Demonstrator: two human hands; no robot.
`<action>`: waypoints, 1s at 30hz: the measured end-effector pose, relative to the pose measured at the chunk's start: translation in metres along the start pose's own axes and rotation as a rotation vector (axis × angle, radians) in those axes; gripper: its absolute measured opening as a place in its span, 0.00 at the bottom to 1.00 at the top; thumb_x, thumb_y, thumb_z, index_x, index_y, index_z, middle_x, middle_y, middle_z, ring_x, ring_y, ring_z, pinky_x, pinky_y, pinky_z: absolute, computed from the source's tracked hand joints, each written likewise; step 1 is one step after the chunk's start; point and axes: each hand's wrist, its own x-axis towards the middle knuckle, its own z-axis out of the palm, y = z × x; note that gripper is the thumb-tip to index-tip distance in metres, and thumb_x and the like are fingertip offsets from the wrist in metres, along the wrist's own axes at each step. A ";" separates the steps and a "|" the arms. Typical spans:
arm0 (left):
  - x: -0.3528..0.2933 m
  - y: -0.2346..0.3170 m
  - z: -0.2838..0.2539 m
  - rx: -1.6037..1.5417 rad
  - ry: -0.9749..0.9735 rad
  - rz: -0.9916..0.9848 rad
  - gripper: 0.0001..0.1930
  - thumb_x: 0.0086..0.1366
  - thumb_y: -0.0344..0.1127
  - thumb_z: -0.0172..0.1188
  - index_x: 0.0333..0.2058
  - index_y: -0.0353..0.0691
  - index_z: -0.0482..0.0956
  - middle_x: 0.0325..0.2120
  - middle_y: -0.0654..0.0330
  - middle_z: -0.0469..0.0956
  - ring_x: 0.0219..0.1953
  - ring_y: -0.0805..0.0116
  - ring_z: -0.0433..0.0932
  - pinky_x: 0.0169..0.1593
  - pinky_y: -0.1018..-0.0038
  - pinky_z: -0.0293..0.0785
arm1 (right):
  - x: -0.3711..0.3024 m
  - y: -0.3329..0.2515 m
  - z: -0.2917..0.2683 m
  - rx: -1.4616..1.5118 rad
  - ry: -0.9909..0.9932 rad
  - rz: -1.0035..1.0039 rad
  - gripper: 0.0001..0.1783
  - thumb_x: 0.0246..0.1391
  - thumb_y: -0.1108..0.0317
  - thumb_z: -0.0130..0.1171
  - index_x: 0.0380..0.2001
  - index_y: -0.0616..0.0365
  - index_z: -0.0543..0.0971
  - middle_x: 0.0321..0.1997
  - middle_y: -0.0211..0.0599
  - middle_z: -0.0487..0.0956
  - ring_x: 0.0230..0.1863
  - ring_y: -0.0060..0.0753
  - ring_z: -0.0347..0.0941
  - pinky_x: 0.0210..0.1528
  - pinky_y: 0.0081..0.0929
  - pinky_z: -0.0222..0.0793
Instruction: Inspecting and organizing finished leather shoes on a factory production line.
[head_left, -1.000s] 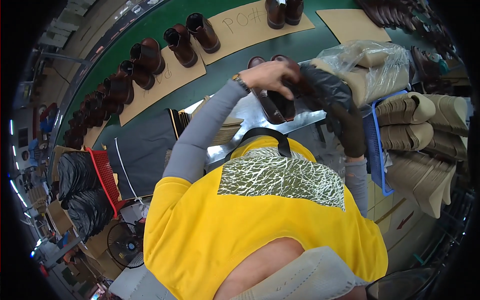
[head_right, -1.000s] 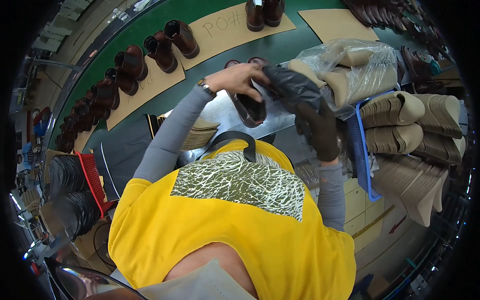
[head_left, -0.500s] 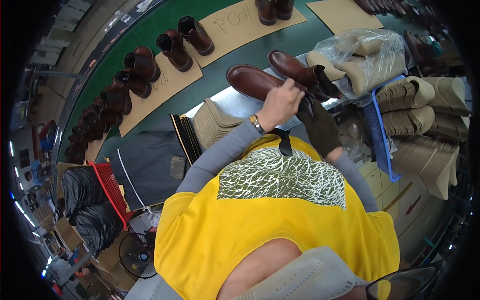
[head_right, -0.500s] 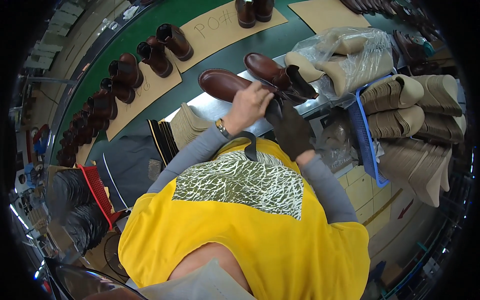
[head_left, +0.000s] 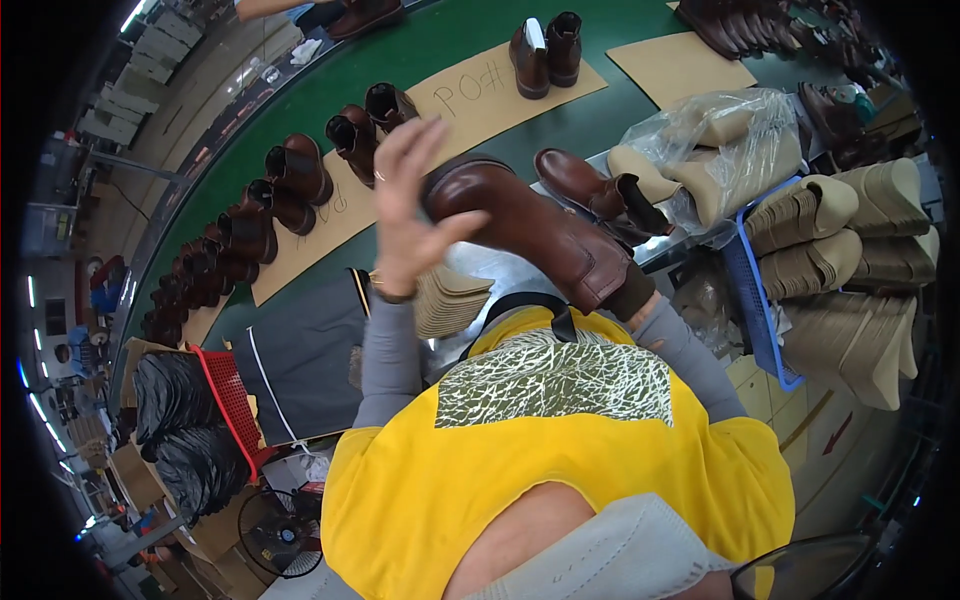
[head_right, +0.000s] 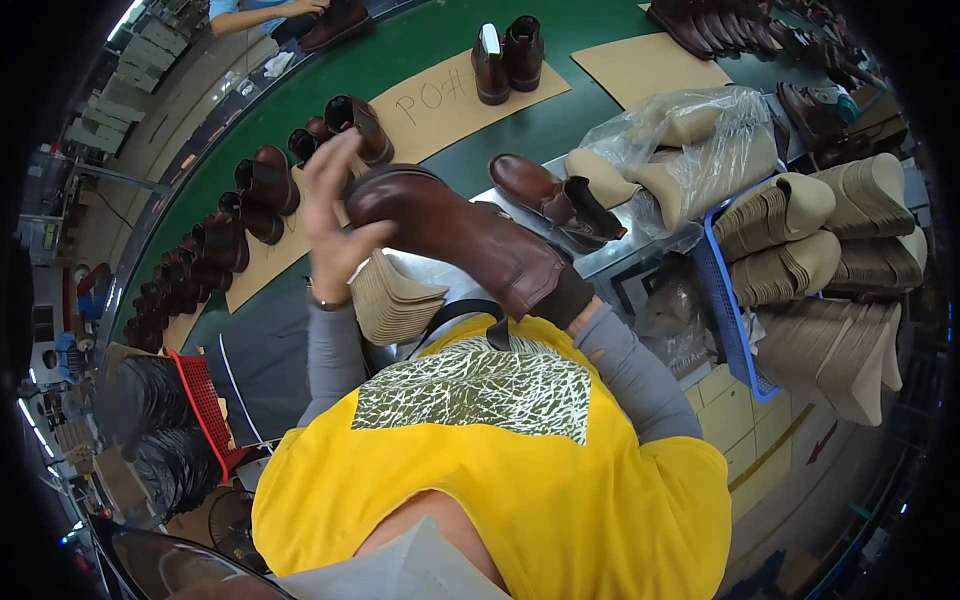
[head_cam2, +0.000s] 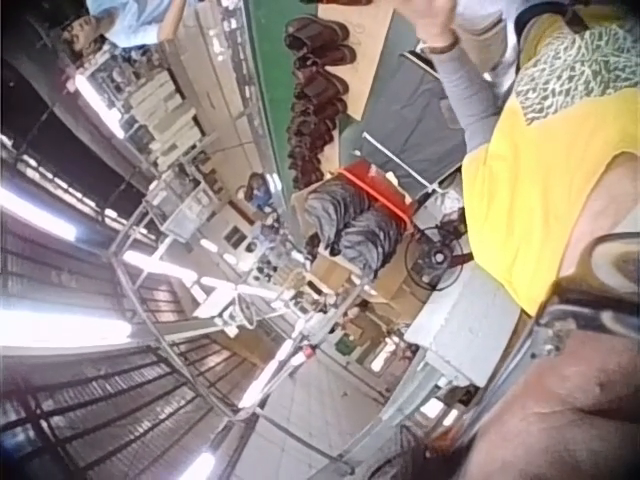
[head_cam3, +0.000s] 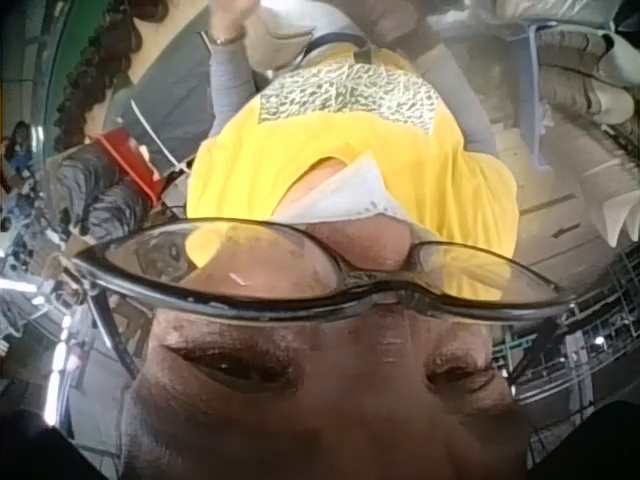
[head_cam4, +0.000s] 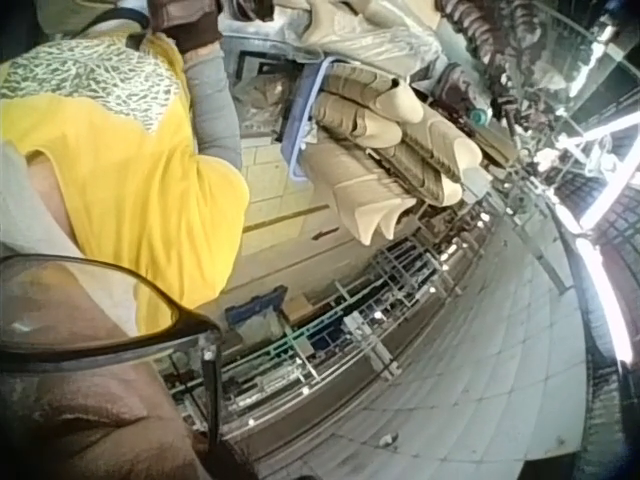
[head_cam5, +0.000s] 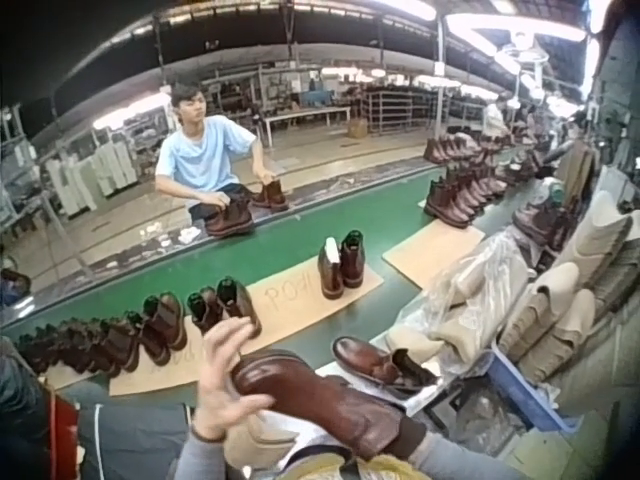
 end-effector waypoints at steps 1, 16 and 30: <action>0.009 0.002 -0.014 -0.355 -0.099 -0.089 0.46 0.44 0.65 0.65 0.54 0.33 0.71 0.54 0.47 0.68 0.59 0.49 0.65 0.60 0.59 0.61 | 0.007 -0.013 0.011 0.131 -0.029 -0.019 0.20 0.59 0.67 0.46 0.54 0.56 0.68 0.53 0.44 0.72 0.54 0.40 0.69 0.58 0.34 0.63; 0.013 0.111 -0.082 -0.808 -0.119 0.399 0.39 0.41 0.66 0.68 0.52 0.61 0.70 0.49 0.65 0.71 0.60 0.39 0.61 0.64 0.36 0.43 | 0.067 -0.187 0.032 2.069 -0.554 -0.427 0.21 0.59 0.67 0.47 0.54 0.62 0.68 0.55 0.45 0.72 0.57 0.40 0.67 0.61 0.36 0.60; 0.019 0.036 -0.036 -0.994 0.146 -0.053 0.47 0.50 0.70 0.51 0.56 0.32 0.62 0.51 0.42 0.67 0.57 0.37 0.64 0.59 0.47 0.61 | -0.006 -0.092 -0.080 -0.320 0.028 -0.397 0.31 0.52 0.73 0.59 0.60 0.58 0.63 0.62 0.44 0.66 0.62 0.40 0.63 0.64 0.35 0.56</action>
